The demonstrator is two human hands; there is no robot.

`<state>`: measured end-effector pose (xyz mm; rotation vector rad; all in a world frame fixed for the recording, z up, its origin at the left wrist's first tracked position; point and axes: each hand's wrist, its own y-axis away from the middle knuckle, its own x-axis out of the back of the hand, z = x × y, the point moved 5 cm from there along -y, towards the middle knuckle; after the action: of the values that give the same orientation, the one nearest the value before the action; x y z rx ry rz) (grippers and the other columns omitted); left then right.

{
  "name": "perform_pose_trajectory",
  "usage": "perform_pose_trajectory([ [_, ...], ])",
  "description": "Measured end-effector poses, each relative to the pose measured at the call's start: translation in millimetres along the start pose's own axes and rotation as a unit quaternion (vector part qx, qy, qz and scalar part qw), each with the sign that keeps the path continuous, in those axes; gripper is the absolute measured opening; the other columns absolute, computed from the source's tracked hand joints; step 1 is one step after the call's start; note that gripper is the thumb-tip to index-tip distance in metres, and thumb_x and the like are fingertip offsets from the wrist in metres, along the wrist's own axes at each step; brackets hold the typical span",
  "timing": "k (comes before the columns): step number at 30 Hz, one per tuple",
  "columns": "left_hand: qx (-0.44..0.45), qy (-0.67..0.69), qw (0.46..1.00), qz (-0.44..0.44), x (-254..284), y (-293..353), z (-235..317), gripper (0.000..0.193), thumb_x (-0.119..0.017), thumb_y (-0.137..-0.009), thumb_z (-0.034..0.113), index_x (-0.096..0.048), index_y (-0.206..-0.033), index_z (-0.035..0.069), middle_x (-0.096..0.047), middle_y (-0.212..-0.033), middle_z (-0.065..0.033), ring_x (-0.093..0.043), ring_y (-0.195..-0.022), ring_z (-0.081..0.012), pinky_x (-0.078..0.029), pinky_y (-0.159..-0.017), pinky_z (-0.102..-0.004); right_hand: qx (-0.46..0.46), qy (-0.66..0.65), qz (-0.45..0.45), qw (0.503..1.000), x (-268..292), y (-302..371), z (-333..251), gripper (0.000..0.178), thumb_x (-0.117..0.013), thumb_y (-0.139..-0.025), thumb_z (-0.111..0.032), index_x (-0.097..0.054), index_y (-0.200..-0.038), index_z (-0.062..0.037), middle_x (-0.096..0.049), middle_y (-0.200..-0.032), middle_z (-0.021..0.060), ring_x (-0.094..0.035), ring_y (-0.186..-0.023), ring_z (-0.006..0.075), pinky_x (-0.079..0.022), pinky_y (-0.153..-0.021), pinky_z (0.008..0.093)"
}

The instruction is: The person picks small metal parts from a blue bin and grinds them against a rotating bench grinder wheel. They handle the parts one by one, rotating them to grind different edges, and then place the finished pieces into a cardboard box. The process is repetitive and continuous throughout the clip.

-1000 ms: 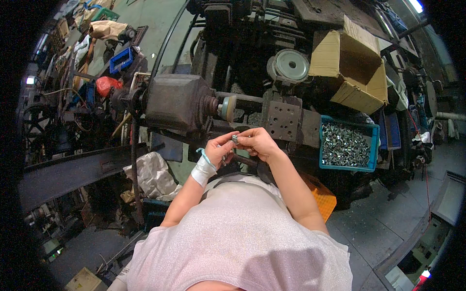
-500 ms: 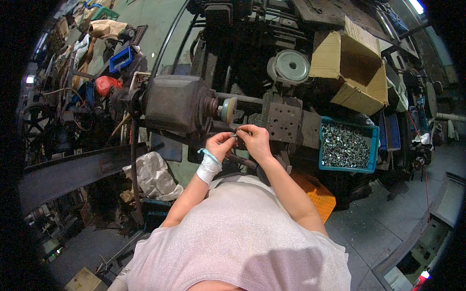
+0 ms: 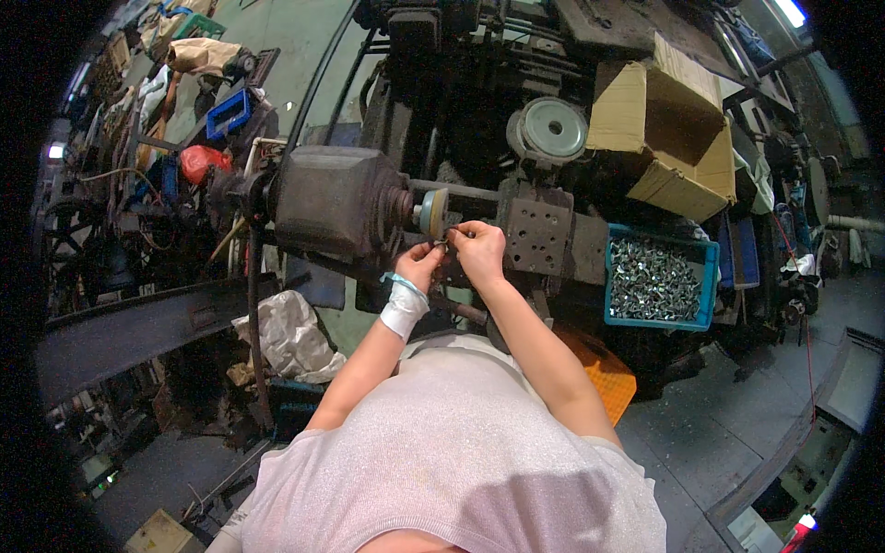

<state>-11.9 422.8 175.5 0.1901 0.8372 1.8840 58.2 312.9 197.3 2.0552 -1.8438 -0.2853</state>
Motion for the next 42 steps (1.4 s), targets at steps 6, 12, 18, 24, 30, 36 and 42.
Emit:
perform_pose_trajectory([
  [6, -0.032, 0.005, 0.999, 0.002, 1, -4, -2, 0.013, -0.06, -0.078, 0.015, -0.059, -0.082, 0.002, -0.06, -0.071, -0.0025, -0.051, -0.056, -0.0068, -0.038, -0.05, -0.0181, 0.004, -0.001, 0.007, 1.0, -2, 1, -6, 0.011, -0.063, -0.071, -0.005, -0.063, -0.076, 0.0044, -0.055, -0.058, 0.0025, -0.046, -0.046, 0.0056, -0.035, -0.041, 0.0202],
  [12, 0.004, 0.03, 0.997, -0.077, 6, 14, 1, 0.02, -0.057, -0.081, 0.023, -0.058, -0.085, 0.004, -0.059, -0.071, -0.0031, -0.049, -0.054, -0.0075, -0.038, -0.046, -0.0206, 0.006, -0.089, -0.039, 0.995, 5, 17, -3, 0.012, -0.061, -0.074, -0.006, -0.062, -0.083, 0.0022, -0.055, -0.062, 0.0011, -0.045, -0.048, 0.0049, -0.033, -0.041, 0.0178],
  [18, 0.13, 0.131, 0.969, -0.165, 1, 21, -5, 0.02, -0.058, -0.081, 0.03, -0.056, -0.082, 0.01, -0.058, -0.072, -0.001, -0.046, -0.053, -0.009, -0.035, -0.041, -0.0223, -0.001, -0.158, -0.115, 0.981, 8, 26, -3, 0.014, -0.06, -0.076, -0.005, -0.061, -0.088, 0.0022, -0.056, -0.066, 0.0013, -0.046, -0.051, 0.0045, -0.034, -0.042, 0.0163],
  [24, 0.098, 0.102, 0.983, -0.12, 0, 15, -10, 0.015, -0.06, -0.079, 0.026, -0.056, -0.081, 0.011, -0.058, -0.07, 0.002, -0.044, -0.052, -0.0062, -0.034, -0.043, -0.021, -0.052, -0.143, -0.066, 0.986, 5, 25, 4, 0.015, -0.061, -0.075, -0.006, -0.06, -0.087, 0.0032, -0.057, -0.067, 0.0031, -0.05, -0.053, 0.006, -0.038, -0.043, 0.0172],
  [30, 0.026, 0.003, 0.995, -0.094, 3, 0, -8, 0.012, -0.06, -0.079, 0.018, -0.059, -0.083, 0.006, -0.059, -0.072, 0.0007, -0.051, -0.061, -0.0066, -0.038, -0.053, -0.02, -0.047, -0.085, -0.035, 0.995, 4, 13, 8, 0.013, -0.061, -0.074, -0.005, -0.06, -0.083, 0.0044, -0.057, -0.066, 0.0044, -0.051, -0.051, 0.0068, -0.038, -0.04, 0.0176],
  [36, -0.011, 0.014, 0.998, -0.06, 4, -9, -8, 0.013, -0.061, -0.078, 0.018, -0.06, -0.082, 0.005, -0.06, -0.074, -0.0008, -0.052, -0.06, -0.006, -0.038, -0.052, -0.0193, -0.015, -0.044, -0.019, 0.999, -1, 0, 6, 0.013, -0.062, -0.072, -0.005, -0.062, -0.08, 0.005, -0.058, -0.063, 0.0046, -0.049, -0.047, 0.0071, -0.038, -0.039, 0.0194],
  [42, -0.02, 0.017, 0.998, -0.059, 5, -11, -9, 0.014, -0.06, -0.079, 0.018, -0.059, -0.084, 0.005, -0.06, -0.073, -0.0016, -0.052, -0.058, -0.0073, -0.037, -0.047, -0.0199, -0.011, -0.058, -0.002, 0.998, -3, -1, 7, 0.013, -0.064, -0.071, -0.006, -0.063, -0.079, 0.0048, -0.058, -0.063, 0.0042, -0.049, -0.047, 0.0074, -0.039, -0.039, 0.0205],
])
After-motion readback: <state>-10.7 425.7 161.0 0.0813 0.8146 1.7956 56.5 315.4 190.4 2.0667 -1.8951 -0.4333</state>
